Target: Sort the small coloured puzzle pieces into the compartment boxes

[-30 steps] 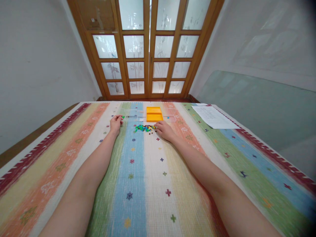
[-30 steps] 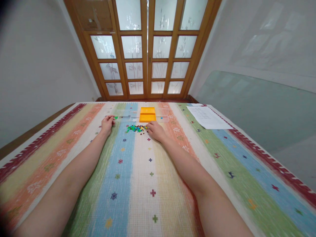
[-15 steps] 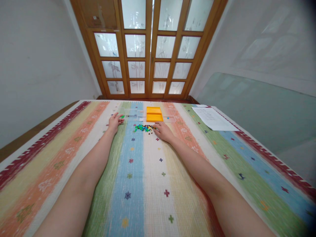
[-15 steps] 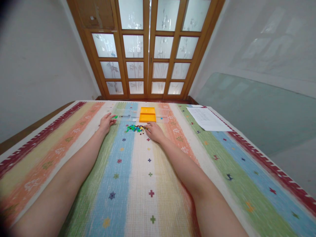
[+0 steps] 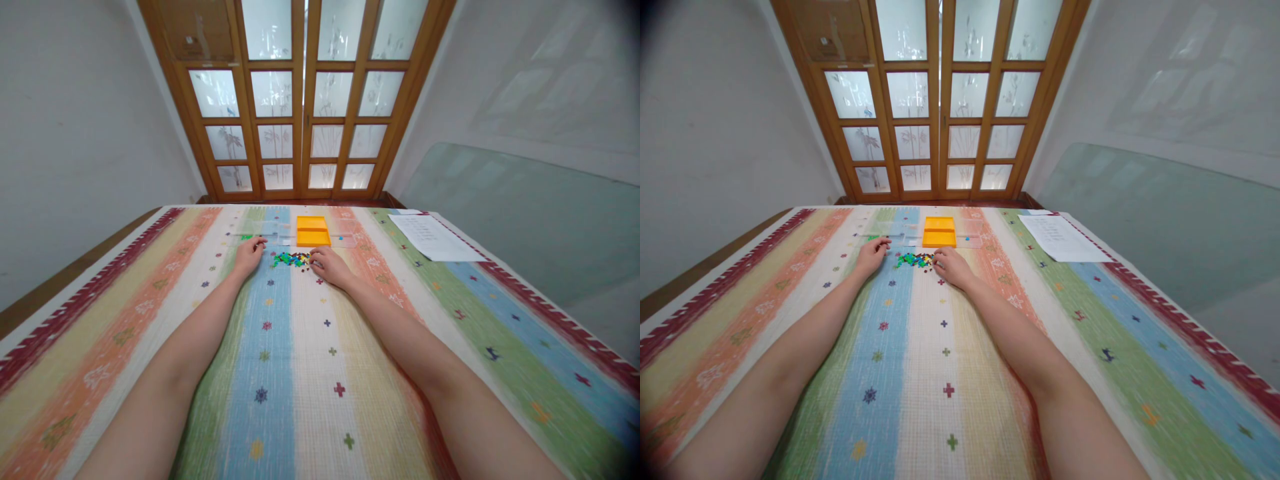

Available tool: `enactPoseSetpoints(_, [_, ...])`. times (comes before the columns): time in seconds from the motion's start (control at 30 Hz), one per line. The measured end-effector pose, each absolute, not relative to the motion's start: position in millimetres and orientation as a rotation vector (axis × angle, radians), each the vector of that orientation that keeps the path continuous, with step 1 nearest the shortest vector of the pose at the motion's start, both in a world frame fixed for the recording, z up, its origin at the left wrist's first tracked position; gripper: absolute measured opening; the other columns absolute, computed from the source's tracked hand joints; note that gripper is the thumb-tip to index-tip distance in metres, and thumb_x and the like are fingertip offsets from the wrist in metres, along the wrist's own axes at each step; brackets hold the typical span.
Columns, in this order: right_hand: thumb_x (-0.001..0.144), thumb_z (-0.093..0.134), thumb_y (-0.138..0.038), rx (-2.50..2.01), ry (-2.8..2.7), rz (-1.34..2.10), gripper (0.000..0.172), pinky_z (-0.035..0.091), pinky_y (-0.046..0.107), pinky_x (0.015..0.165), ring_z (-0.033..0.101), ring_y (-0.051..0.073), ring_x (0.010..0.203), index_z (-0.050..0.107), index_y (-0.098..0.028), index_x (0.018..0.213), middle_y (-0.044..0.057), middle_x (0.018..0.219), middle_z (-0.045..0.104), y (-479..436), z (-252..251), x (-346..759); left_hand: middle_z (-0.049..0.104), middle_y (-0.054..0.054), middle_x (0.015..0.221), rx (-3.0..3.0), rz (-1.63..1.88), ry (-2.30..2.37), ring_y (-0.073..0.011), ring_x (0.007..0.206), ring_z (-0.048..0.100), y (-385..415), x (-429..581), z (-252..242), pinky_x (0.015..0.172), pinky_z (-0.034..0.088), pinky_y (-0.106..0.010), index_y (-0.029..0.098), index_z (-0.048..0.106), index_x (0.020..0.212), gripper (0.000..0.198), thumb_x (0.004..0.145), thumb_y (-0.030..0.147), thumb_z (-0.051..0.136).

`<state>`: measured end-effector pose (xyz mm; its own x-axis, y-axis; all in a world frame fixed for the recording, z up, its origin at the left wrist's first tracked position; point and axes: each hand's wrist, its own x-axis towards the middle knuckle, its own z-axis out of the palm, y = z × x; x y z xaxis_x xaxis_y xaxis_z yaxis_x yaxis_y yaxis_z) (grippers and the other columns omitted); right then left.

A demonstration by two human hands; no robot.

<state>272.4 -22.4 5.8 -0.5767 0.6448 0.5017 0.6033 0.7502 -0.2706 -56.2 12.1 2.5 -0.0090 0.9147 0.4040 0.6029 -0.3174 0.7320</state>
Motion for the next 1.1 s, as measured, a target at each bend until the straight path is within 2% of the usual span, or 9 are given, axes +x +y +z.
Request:
enactPoseSetpoints(0.2, [0.095,0.061,-0.021,-0.998,-2.246,0.203,0.010,0.047,0.036,0.093,0.062,0.024,0.102,0.071,-0.021,0.096,0.008,0.102,0.071,-22.7,8.3,272.4,0.076,-0.006,0.104,2.130,1.149,1.563,-0.0213,0.091,0.068,6.3,-49.2,5.5,0.088,0.053,-0.034,0.020,0.076,0.110,0.030,0.093,0.023,0.051])
enactPoseSetpoints(0.37, [0.091,0.058,-0.031,-1.182,-1.780,0.423,0.014,0.047,0.031,0.075,0.062,0.019,0.077,0.067,-0.021,0.092,0.003,0.086,0.070,-12.0,7.1,277.6,0.077,-0.006,0.103,2.130,1.134,1.576,-0.0215,0.091,0.067,5.3,-49.7,7.8,0.088,0.052,-0.035,0.020,0.077,0.109,0.030,0.093,0.023,0.051])
enactPoseSetpoints(0.53, [0.083,0.056,-0.033,-1.255,-1.436,0.407,0.017,0.045,0.029,0.070,0.060,0.018,0.075,0.064,-0.020,0.090,0.003,0.083,0.067,5.1,8.7,303.2,0.076,-0.006,0.102,2.137,1.123,1.579,-0.0215,0.092,0.067,4.3,-48.8,7.2,0.088,0.052,-0.034,0.021,0.077,0.110,0.031,0.094,0.024,0.051])
enactPoseSetpoints(0.8, [0.083,0.053,-0.030,-1.368,-1.414,0.238,0.026,0.050,0.038,0.084,0.064,0.025,0.085,0.072,-0.016,0.093,0.010,0.093,0.074,25.1,-2.4,340.7,0.077,-0.006,0.101,2.166,1.124,1.572,-0.0217,0.090,0.068,5.3,-49.0,5.5,0.089,0.052,-0.035,0.020,0.077,0.108,0.031,0.094,0.023,0.050])
enactPoseSetpoints(0.9, [0.085,0.052,-0.028,-1.393,-1.439,0.184,0.033,0.051,0.043,0.092,0.066,0.028,0.097,0.075,-0.014,0.106,0.014,0.106,0.075,30.2,-6.8,342.9,0.077,-0.006,0.100,2.154,1.118,1.575,-0.0217,0.089,0.068,3.6,-48.2,7.3,0.089,0.053,-0.035,0.020,0.077,0.108,0.031,0.094,0.023,0.050])
enactPoseSetpoints(1.0, [0.087,0.053,-0.025,-1.381,-1.564,0.104,0.042,0.047,0.048,0.105,0.061,0.030,0.116,0.072,-0.016,0.123,0.015,0.124,0.070,30.3,-6.9,342.1,0.077,-0.005,0.097,2.141,1.109,1.572,-0.0218,0.090,0.068,2.3,-47.4,8.3,0.090,0.053,-0.035,0.020,0.077,0.108,0.031,0.093,0.023,0.050])
enactPoseSetpoints(1.1, [0.088,0.054,-0.023,-1.370,-1.688,0.052,0.040,0.043,0.050,0.111,0.056,0.032,0.124,0.071,-0.018,0.124,0.015,0.130,0.065,23.1,-1.5,334.9,0.077,-0.005,0.094,2.145,1.087,1.573,-0.0219,0.092,0.069,2.1,-46.6,8.5,0.090,0.053,-0.035,0.020,0.077,0.108,0.031,0.093,0.023,0.050])
